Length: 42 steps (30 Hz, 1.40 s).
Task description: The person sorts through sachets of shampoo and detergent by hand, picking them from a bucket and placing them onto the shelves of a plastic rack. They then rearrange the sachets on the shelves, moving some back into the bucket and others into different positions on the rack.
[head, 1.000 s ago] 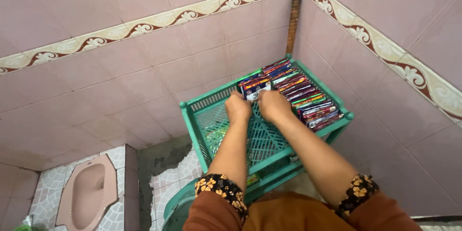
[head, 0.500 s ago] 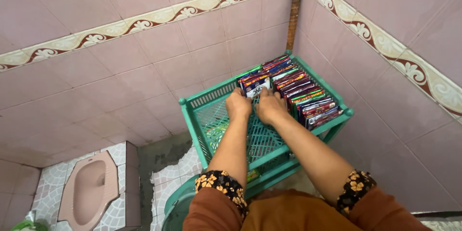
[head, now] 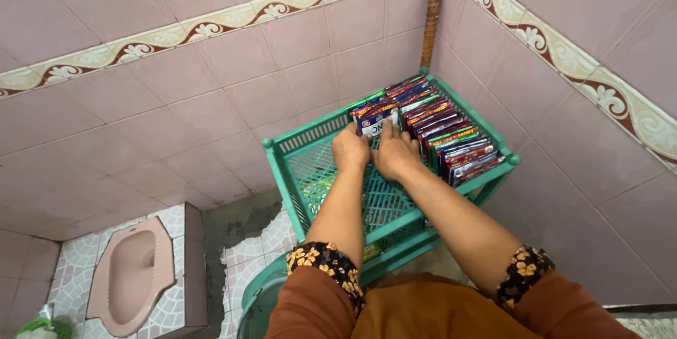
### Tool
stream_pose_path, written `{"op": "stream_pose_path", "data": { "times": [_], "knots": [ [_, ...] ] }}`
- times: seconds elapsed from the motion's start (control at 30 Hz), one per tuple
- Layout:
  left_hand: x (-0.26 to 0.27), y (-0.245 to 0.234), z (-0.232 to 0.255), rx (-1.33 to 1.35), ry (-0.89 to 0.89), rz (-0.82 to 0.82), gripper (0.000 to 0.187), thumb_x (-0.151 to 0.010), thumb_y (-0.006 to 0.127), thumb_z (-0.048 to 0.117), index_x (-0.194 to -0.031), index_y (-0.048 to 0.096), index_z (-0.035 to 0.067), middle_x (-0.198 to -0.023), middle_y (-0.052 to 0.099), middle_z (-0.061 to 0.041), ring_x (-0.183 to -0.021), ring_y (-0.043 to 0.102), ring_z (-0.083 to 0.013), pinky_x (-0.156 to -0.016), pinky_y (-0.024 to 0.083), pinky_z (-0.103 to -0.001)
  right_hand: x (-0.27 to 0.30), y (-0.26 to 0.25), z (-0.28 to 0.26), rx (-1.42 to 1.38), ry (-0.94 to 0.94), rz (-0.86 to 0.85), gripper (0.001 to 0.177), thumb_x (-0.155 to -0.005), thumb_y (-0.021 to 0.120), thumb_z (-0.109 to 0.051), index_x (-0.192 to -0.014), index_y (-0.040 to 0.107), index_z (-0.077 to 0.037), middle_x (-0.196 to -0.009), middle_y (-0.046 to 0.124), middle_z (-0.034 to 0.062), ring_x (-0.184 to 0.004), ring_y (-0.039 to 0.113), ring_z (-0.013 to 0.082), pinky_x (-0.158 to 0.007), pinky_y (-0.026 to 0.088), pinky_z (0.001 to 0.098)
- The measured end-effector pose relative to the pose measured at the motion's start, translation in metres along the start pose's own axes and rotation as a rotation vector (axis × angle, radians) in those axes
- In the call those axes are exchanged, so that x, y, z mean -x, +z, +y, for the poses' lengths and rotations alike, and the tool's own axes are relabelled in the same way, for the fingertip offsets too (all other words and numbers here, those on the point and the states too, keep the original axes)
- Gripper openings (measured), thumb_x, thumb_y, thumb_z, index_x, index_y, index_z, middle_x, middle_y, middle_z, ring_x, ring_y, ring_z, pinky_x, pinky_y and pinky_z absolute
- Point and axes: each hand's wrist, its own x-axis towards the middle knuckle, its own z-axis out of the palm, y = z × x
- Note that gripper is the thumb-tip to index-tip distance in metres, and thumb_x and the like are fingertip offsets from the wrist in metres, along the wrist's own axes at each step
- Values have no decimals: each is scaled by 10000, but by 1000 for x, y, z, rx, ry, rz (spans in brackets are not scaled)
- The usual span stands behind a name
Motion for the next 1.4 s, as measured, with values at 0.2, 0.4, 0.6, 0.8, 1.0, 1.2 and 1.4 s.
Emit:
{"op": "stream_pose_path", "data": {
  "times": [0.2,0.4,0.6,0.8,1.0,1.2,1.4],
  "knots": [
    [-1,3,-3,-12,52,28,302,-812,788,234,-1092,737,135,-1037,746,-177,-1020,699,-380,-889,539,-476,-5,4,3,28,-8,-23,996,-958,616,-396,-1626,-29,-37,-1693,174,181,-1488,299,361,-1188,239,545],
    [-3,5,-4,-17,45,40,266,-810,790,236,-1036,733,108,-1023,742,-183,-1011,695,-390,-875,536,-487,-7,5,3,38,-4,-57,1018,-966,614,-408,-1625,-78,-57,-1705,115,181,-1519,245,360,-1199,200,575],
    [-5,6,-6,-22,9,45,318,-765,851,250,-982,701,73,-975,740,-202,-972,701,-404,-852,543,-491,-4,3,1,32,3,-66,1011,-961,617,-412,-1632,-57,-67,-1705,119,176,-1532,229,355,-1211,200,569],
    [-6,10,-9,40,14,87,340,-714,891,230,-935,697,60,-911,745,-197,-910,717,-398,-814,554,-470,-4,2,4,37,-9,-92,965,-980,574,-432,-1644,-12,-48,-1694,187,189,-1535,260,364,-1202,248,575],
    [-6,14,-9,102,38,96,325,-712,893,200,-909,693,37,-865,746,-189,-850,733,-369,-776,563,-444,-11,7,7,24,-3,-101,951,-979,567,-451,-1632,-9,-69,-1700,142,178,-1557,198,347,-1211,215,573],
    [-5,11,-7,117,32,65,373,-699,896,209,-947,679,33,-880,757,-184,-855,743,-361,-791,571,-442,-14,6,10,22,-3,-126,925,-987,559,-435,-1631,-6,-87,-1708,112,155,-1563,175,336,-1222,181,577],
    [2,-1,1,0,-38,85,539,-651,950,271,-1027,651,26,-1002,736,-234,-981,708,-424,-860,557,-480,9,2,10,52,-24,-166,849,-1005,534,-414,-1644,62,-117,-1694,200,146,-1540,261,341,-1213,219,599]
  ]
}}
